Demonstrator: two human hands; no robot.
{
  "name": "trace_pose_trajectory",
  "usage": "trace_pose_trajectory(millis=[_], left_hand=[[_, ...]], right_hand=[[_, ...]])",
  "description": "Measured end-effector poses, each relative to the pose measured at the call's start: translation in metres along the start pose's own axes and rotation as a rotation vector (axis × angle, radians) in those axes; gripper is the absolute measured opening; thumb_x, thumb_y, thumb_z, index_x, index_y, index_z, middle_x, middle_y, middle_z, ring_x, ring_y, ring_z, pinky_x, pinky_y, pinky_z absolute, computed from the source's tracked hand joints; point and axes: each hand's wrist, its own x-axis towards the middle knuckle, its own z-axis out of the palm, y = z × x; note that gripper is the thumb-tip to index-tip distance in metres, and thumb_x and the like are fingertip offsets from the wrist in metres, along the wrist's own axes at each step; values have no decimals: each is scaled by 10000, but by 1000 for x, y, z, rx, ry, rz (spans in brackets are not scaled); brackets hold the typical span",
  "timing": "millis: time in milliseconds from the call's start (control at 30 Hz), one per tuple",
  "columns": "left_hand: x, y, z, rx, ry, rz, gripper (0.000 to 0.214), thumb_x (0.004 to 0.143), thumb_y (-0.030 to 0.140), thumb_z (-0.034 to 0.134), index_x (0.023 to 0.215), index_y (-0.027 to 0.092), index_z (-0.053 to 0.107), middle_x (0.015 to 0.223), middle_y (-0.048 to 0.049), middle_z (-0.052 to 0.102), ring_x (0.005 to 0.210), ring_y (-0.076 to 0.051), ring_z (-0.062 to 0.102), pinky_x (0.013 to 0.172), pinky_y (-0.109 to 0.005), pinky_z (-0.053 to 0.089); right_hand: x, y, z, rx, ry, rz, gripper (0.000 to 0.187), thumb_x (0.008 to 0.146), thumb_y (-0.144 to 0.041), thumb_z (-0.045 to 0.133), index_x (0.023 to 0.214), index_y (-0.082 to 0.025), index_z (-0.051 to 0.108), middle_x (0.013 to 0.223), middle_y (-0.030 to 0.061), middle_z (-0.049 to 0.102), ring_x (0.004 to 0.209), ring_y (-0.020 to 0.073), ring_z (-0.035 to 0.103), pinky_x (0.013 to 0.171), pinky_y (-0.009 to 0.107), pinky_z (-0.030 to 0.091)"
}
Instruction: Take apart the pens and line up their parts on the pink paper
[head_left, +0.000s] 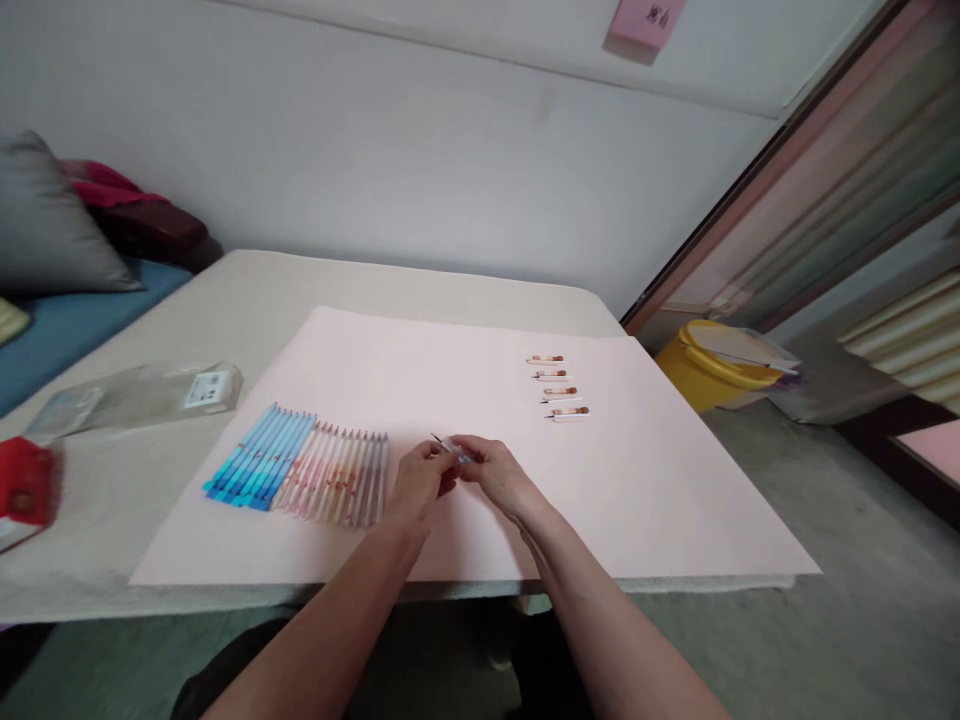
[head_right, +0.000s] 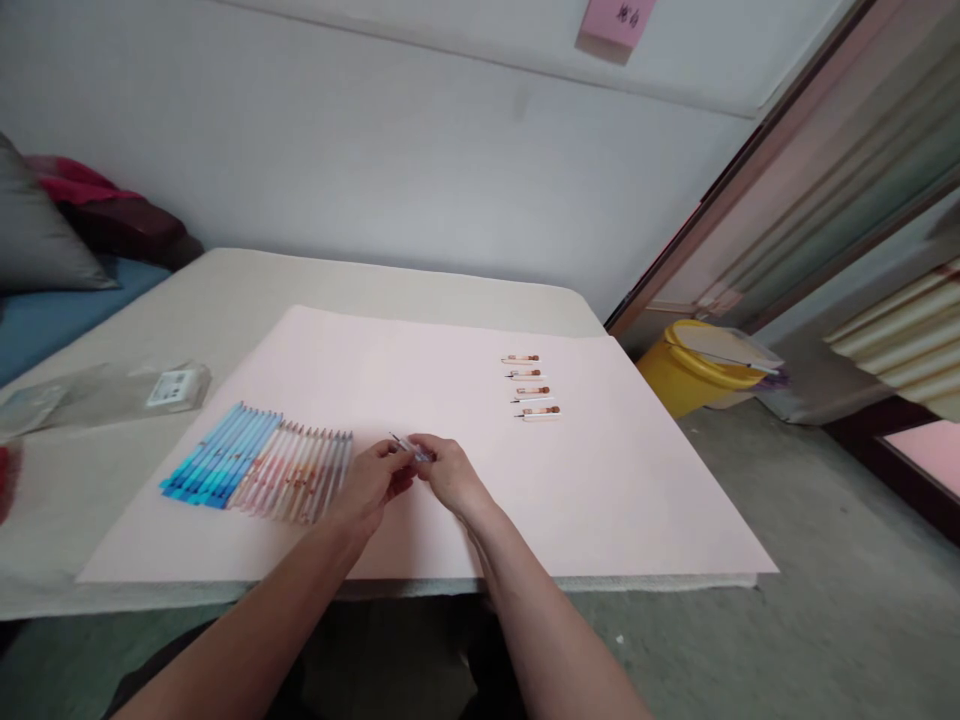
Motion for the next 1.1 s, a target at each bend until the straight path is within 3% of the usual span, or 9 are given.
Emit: trace_pose_trajectory(millis=[400, 667, 833, 1100], left_hand=[[2, 3, -1, -45, -36, -31, 219, 592, 164, 700, 798, 144, 628, 753, -48, 645, 650, -114, 598, 654, -257, 479], [-3, 35, -12, -124, 41, -64, 271, 585, 152, 718, 833, 150, 608, 733, -34, 622, 642, -119, 609, 614, -251, 474], [1, 54, -24, -201, 37, -49, 220, 604, 151, 709, 795, 131, 603, 747, -51, 640, 637, -110, 604, 601, -237, 474], [4, 47, -27, -201, -20, -73, 182, 651, 122, 697, 811, 127, 609, 780, -61, 647, 671, -118, 622, 596, -224, 494]], right_hand=[[5, -10, -3, 89, 15, 88, 306, 625, -162, 607, 916, -167, 704, 773, 8, 647, 693, 138, 521, 666, 270, 385], [5, -19, -22, 188, 135, 181, 383, 531, -148, 653, 909, -172, 710, 796, 10, 649, 721, 141, 548, 673, 271, 438], [3, -19, -74, 37, 160, 194, 396, 532, -130, 604, 912, -154, 712, 730, -1, 625, 655, 118, 516, 640, 257, 431], [-28, 2, -188, -254, 70, 284, 426, 554, -156, 582, 959, -112, 705, 701, 18, 608, 610, 120, 476, 580, 256, 384]])
